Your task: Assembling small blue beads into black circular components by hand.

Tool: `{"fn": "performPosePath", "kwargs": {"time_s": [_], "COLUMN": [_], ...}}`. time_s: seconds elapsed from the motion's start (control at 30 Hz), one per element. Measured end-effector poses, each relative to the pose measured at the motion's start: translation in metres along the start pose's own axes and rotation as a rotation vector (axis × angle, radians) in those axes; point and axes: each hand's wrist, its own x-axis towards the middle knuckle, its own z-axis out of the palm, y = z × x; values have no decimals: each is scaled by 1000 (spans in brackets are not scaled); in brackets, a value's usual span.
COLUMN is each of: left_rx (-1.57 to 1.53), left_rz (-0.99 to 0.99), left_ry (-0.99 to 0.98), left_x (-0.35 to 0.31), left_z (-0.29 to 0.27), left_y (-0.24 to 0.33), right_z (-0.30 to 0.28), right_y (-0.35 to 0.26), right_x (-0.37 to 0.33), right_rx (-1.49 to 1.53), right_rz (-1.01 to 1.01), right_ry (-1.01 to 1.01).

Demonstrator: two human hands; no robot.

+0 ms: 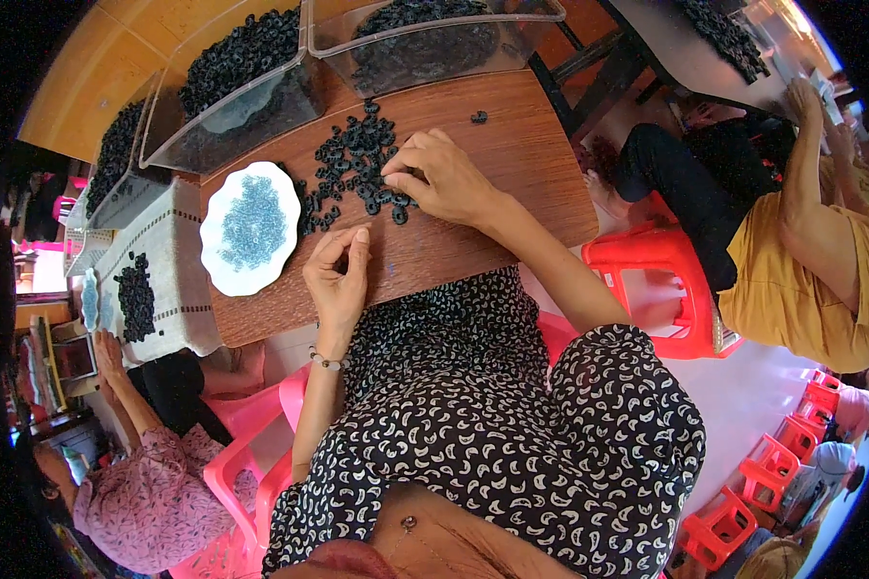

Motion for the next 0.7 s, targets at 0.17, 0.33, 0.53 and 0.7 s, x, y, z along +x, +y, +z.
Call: {"fn": "performPosePath", "kwargs": {"time_s": [0.17,0.33,0.53,0.7], "left_rx": [-57,-129,-35,-61], "left_rz": [-30,97,139,172], "left_ry": [41,77,19,148], "left_x": [1,6,3,0], "left_z": [-5,-7,-19,-21], "left_y": [18,31,31,29], "right_z": [2,11,14,27], "right_y": [-21,-35,-53,-56], "right_x": [-5,-9,-7,1], "right_rx": [532,838,985,965], "right_rz": [242,225,324,339], "right_ry": [-91,-174,-289,-317]}}
